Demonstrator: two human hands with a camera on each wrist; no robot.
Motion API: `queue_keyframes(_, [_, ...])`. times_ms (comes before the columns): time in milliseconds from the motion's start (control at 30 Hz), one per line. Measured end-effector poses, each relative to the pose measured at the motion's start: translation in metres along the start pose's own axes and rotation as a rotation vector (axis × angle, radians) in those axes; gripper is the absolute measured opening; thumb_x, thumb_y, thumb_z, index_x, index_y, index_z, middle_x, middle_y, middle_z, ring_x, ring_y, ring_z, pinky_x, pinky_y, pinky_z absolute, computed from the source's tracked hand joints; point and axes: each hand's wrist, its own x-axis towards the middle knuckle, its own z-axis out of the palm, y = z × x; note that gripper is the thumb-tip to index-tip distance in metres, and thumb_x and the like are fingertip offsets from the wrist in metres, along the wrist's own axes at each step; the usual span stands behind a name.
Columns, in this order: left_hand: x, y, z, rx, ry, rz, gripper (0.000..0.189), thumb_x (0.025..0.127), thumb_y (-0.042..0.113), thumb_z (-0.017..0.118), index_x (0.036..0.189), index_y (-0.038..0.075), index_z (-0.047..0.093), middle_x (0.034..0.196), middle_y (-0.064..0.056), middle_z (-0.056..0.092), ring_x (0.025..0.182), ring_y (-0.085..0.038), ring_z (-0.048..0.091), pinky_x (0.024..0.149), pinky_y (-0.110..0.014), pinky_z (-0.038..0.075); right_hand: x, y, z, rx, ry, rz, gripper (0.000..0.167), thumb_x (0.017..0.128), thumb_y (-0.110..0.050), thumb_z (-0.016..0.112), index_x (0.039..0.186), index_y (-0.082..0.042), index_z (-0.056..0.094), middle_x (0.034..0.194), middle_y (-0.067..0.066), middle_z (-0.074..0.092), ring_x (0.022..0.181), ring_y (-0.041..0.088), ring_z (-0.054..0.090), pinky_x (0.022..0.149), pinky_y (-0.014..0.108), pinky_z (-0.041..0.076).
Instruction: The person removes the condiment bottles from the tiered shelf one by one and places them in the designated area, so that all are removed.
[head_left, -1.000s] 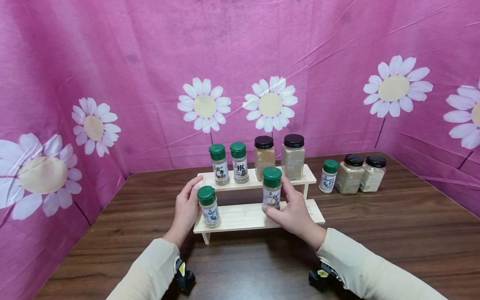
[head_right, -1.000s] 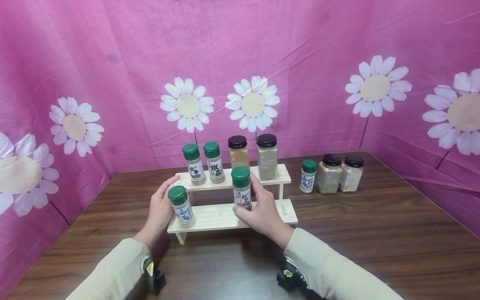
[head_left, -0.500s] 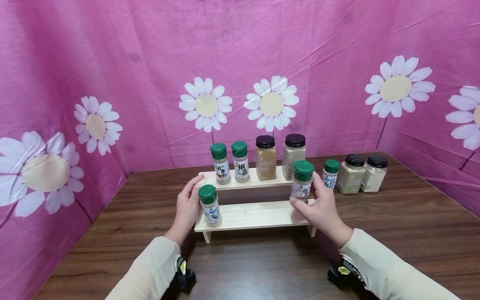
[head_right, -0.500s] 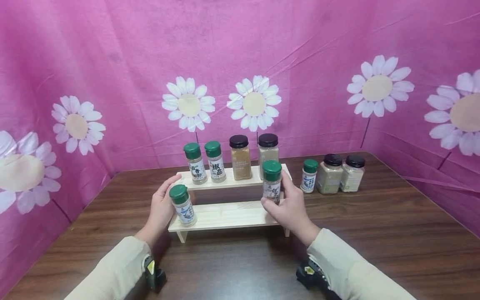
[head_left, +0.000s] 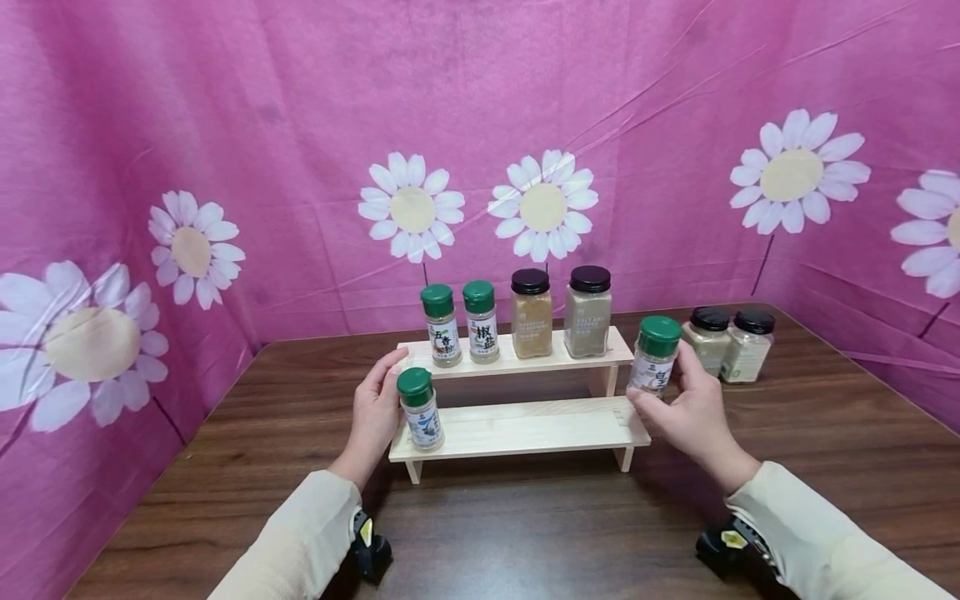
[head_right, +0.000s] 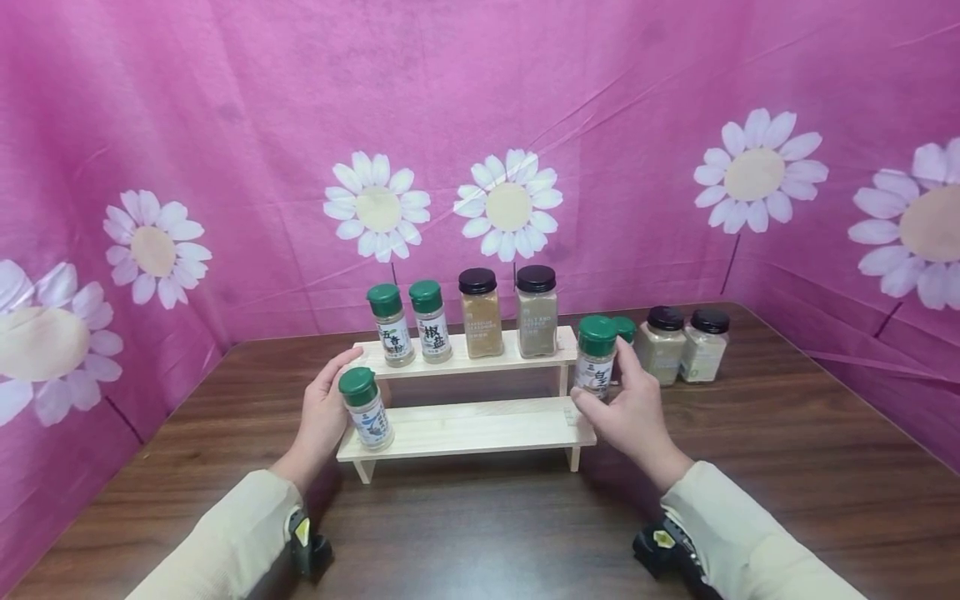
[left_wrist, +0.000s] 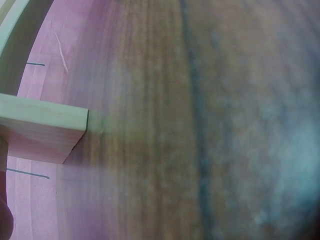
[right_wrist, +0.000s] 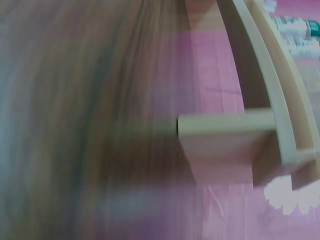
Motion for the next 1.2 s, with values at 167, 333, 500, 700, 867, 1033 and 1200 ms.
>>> queue_keyframes(167, [0.000, 0.001, 0.000, 0.003, -0.004, -0.010, 0.032, 0.098, 0.015, 0.043, 0.126, 0.011, 0.057, 0.122, -0.013, 0.058, 0.091, -0.002, 0.053, 0.082, -0.020, 0.041, 0.002, 0.013, -0.011, -0.075, -0.006, 0.062, 0.055, 0.059, 0.009, 0.074, 0.110, 0.007, 0.052, 0.087, -0.020, 0.055, 0.075, -0.014, 0.052, 0.067, 0.004, 0.043])
queue_keyframes(333, [0.000, 0.001, 0.000, 0.007, -0.006, -0.016, 0.033, 0.098, 0.015, 0.042, 0.127, 0.012, 0.057, 0.124, -0.011, 0.057, 0.098, -0.008, 0.052, 0.091, -0.027, 0.040, 0.003, 0.026, -0.019, -0.130, -0.065, 0.132, 0.057, 0.063, 0.004, 0.074, 0.114, 0.005, 0.049, 0.087, 0.014, 0.064, 0.075, -0.016, 0.049, 0.065, 0.004, 0.042])
queue_keyframes(500, [0.001, 0.000, 0.001, 0.005, -0.007, -0.009, 0.033, 0.097, 0.015, 0.042, 0.126, 0.012, 0.057, 0.126, -0.010, 0.056, 0.101, -0.011, 0.050, 0.093, -0.030, 0.039, 0.005, 0.040, -0.026, -0.173, -0.189, 0.169, 0.061, 0.067, 0.000, 0.074, 0.121, 0.002, 0.045, 0.095, 0.025, 0.062, 0.079, -0.016, 0.045, 0.068, 0.004, 0.039])
queue_keyframes(700, [0.001, -0.003, 0.001, 0.024, 0.004, 0.005, 0.032, 0.097, 0.015, 0.043, 0.125, 0.012, 0.058, 0.120, -0.011, 0.058, 0.096, -0.012, 0.051, 0.087, -0.028, 0.040, 0.004, 0.058, -0.033, -0.208, -0.256, 0.205, 0.063, 0.069, -0.002, 0.075, 0.123, 0.003, 0.043, 0.101, 0.027, 0.060, 0.082, -0.018, 0.041, 0.071, 0.008, 0.038])
queue_keyframes(867, [0.000, -0.004, 0.000, 0.026, 0.007, -0.004, 0.031, 0.097, 0.014, 0.043, 0.124, 0.013, 0.058, 0.120, -0.010, 0.058, 0.097, -0.014, 0.050, 0.088, -0.029, 0.040, 0.002, 0.069, -0.036, -0.240, -0.272, 0.253, 0.063, 0.069, -0.005, 0.077, 0.121, 0.005, 0.043, 0.103, 0.030, 0.059, 0.081, -0.020, 0.038, 0.070, 0.007, 0.037])
queue_keyframes(1033, [0.001, -0.002, 0.000, 0.024, 0.008, -0.002, 0.031, 0.097, 0.017, 0.044, 0.124, 0.012, 0.058, 0.120, -0.011, 0.058, 0.097, -0.013, 0.052, 0.088, -0.029, 0.041, 0.001, 0.078, -0.036, -0.217, -0.290, 0.312, 0.063, 0.070, -0.005, 0.076, 0.121, 0.007, 0.041, 0.105, 0.033, 0.058, 0.080, -0.020, 0.039, 0.070, 0.006, 0.037])
queue_keyframes(1200, [0.001, -0.002, -0.001, 0.014, -0.005, -0.022, 0.031, 0.097, 0.016, 0.043, 0.125, 0.013, 0.058, 0.123, -0.010, 0.057, 0.098, -0.013, 0.051, 0.091, -0.031, 0.040, -0.001, 0.088, -0.036, -0.157, -0.313, 0.352, 0.064, 0.071, -0.002, 0.075, 0.123, 0.008, 0.039, 0.107, 0.033, 0.056, 0.079, -0.018, 0.043, 0.069, 0.006, 0.040])
